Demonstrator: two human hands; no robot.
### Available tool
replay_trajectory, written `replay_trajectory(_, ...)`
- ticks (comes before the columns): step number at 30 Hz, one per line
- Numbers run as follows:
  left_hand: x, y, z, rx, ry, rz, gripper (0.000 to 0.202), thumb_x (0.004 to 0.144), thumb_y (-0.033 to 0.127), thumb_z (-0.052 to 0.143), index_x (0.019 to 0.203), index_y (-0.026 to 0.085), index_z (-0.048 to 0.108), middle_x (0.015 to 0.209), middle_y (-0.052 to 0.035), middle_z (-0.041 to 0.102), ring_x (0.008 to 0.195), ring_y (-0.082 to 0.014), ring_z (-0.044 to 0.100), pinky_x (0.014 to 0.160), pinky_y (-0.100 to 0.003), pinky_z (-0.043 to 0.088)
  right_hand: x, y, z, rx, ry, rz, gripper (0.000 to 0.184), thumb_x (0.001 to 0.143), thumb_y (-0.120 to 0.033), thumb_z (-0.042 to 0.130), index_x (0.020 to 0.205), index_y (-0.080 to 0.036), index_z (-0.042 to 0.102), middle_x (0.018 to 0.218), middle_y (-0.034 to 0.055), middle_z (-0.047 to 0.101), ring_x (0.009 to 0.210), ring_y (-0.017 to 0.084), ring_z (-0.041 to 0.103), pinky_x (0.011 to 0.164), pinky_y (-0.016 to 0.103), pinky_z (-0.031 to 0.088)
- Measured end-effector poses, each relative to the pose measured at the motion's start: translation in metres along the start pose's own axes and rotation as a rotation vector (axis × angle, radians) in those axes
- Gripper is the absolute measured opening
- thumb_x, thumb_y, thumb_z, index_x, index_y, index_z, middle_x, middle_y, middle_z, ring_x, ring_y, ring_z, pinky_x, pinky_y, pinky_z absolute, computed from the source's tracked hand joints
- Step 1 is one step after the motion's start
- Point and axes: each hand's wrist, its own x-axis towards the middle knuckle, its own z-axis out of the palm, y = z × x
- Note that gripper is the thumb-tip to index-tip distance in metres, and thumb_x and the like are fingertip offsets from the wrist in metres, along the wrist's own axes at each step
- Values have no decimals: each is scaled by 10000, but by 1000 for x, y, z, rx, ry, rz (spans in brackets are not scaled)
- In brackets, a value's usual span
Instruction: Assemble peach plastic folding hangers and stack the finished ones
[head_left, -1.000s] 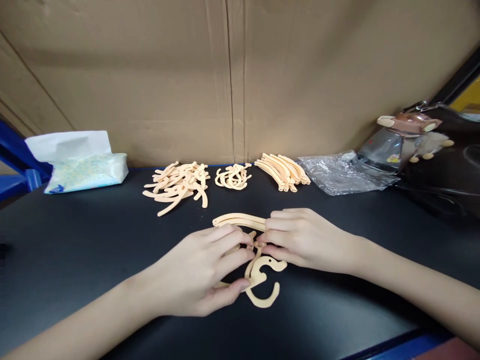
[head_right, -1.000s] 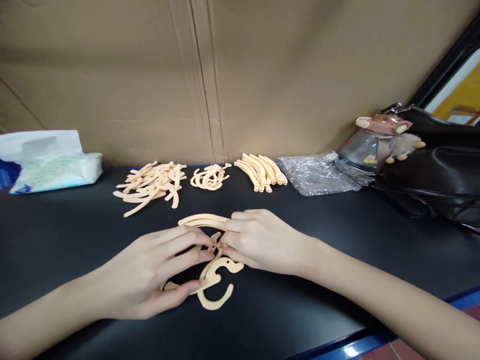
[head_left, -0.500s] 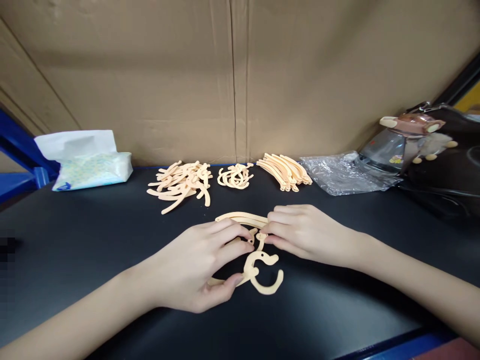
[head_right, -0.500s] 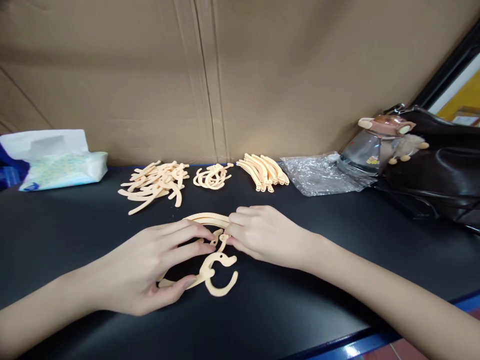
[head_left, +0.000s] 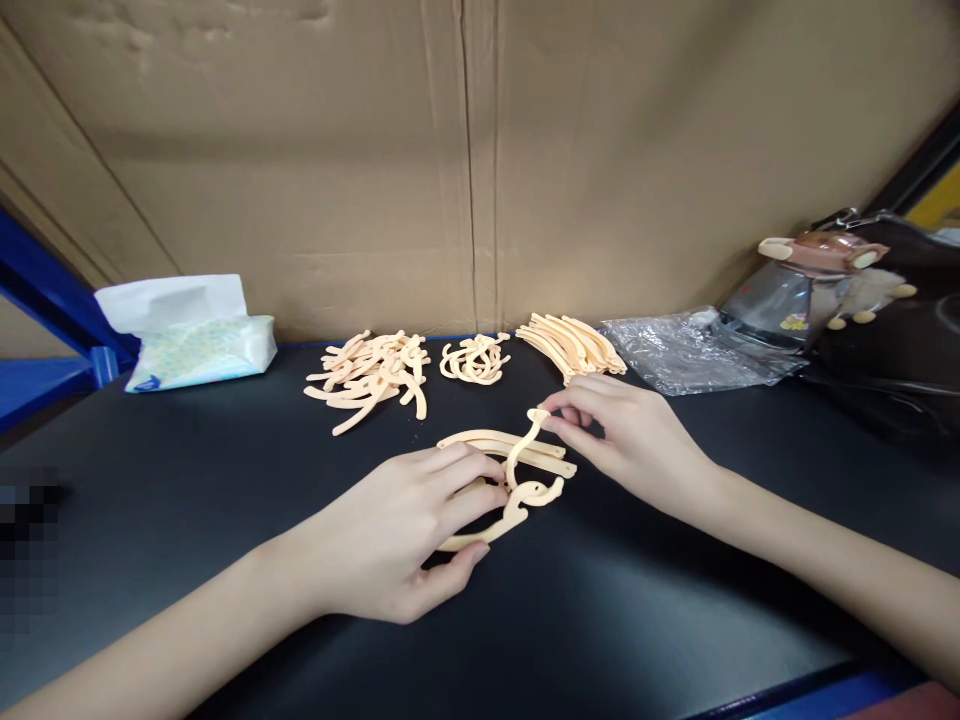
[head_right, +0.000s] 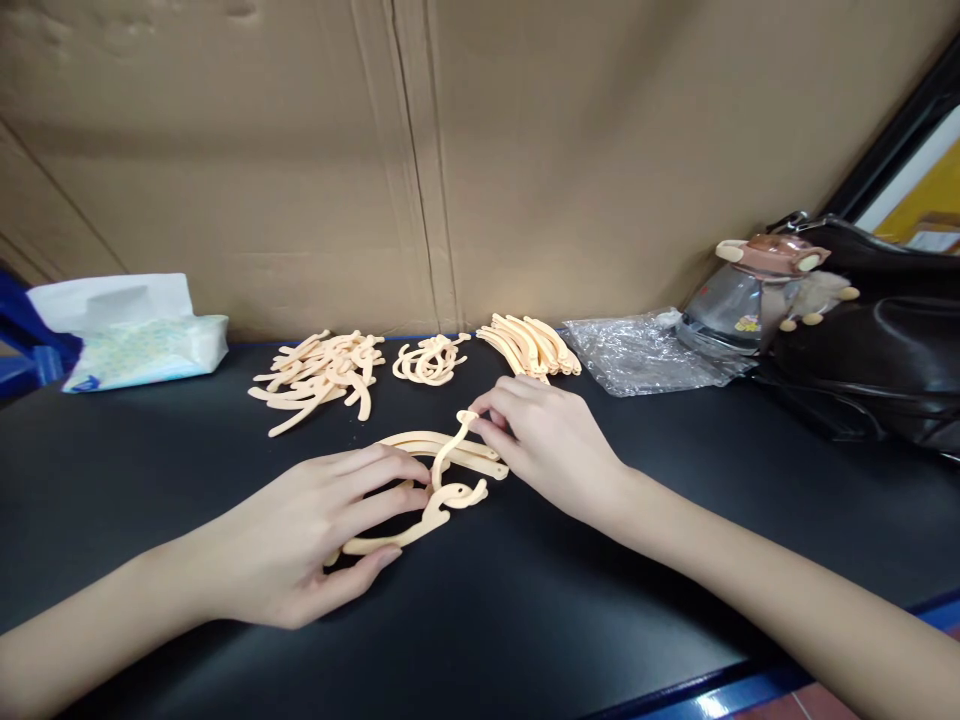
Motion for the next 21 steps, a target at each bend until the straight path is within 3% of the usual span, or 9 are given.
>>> replay_trajectory(3,1,-1,1,12,8,11,284,878,114,492,1146,170,570,1169,-59,584,1116,-178,524,996,-276,412,1,-1,3,316,-83,279,110,872,-282,622,854,-192,683,680,-18,584,603,118,502,551,252,372)
replay_trajectory(9,0,-4,6,136,56,31,199,957,131,437,1086,154,588,1124,-75,626,1096,-208,561,977,-328,453,5,-2,4,797,-178,434,174,738,-261,663,714,-191,505,634,-37,566,576,98,517,524,223,395)
replay_trajectory(13,0,-3,8,205,80,53,172,964,148,444,1056,151,588,1073,-73,652,1053,-209,595,944,-329,480,3,-10,3,870,-172,445,187,741,-212,637,716,-199,452,579,-70,509,516,74,490,440,185,326)
replay_trajectory(16,1,-2,8,254,87,56,151,964,155,444,1004,153,589,1046,-75,666,1025,-211,614,928,-331,493,1,-14,2,895,-152,431,179,748,-199,634,808,-200,465,640,-60,572,517,76,525,429,181,320)
replay_trajectory(21,2,2,7,287,71,55,172,976,145,408,1005,144,577,1058,-79,667,989,-211,622,876,-337,516,2,-11,-2,815,-177,321,197,807,-171,552,1002,-166,583,674,-26,631,536,94,543,491,213,404)
